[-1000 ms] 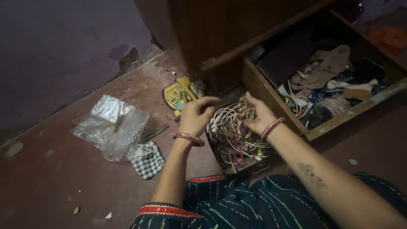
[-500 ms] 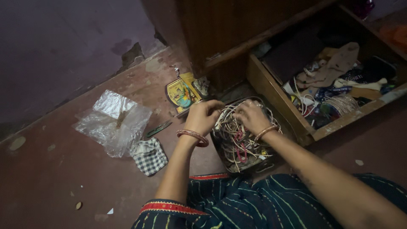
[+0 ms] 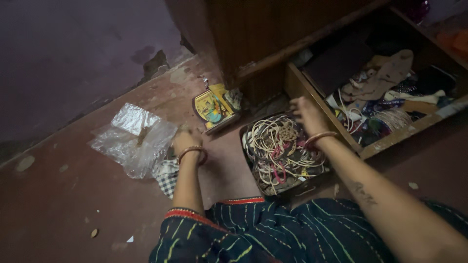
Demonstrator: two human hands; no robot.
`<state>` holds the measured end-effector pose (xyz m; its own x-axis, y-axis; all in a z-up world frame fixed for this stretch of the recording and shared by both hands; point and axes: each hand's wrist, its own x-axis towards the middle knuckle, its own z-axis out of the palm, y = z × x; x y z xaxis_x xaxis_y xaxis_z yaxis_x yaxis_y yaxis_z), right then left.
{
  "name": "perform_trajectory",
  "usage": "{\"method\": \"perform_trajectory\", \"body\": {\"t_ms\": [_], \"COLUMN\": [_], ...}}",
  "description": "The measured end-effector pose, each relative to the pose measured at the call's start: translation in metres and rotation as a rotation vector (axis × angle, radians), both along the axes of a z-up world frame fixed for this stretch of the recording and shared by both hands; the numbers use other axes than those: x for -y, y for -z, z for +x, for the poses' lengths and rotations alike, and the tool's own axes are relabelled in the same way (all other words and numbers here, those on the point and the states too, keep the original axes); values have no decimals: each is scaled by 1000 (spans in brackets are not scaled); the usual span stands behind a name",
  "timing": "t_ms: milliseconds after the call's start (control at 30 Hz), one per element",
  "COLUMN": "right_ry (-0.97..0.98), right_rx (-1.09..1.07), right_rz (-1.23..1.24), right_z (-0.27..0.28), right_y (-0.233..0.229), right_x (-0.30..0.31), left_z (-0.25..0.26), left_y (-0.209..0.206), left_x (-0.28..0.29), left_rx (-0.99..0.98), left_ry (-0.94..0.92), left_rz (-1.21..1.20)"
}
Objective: The person sits on the floor and sorts through a cluttered drawer, handling tangled cords, a CD, a small pouch, and other miscellaneous items. They move items around, inspect a pouch, and eventually close the drawer.
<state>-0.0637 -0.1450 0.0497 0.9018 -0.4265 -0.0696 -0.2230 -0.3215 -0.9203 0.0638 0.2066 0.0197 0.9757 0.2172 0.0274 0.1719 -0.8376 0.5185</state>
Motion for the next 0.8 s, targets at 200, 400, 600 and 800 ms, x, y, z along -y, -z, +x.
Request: {"method": "perform_trajectory", "body": {"t_ms": [200, 400, 600, 800], "right_ry": [119, 95, -15, -277], "right_rx": [175, 171, 193, 85], "right_rz": [268, 506, 938, 582], "right_z": [-14, -23, -14, 0], "right_y": [-19, -24, -26, -43], "right_x": [26, 6, -34, -89], "left_z": [-5, 18, 29, -25], "left_y": [103, 157, 64, -75], "left_x": [-27, -20, 38, 46], "left_rx": [-598, -570, 133, -29], "left_ry": [6, 400, 209, 300], "left_rz": [381, 356, -227, -1294]}}
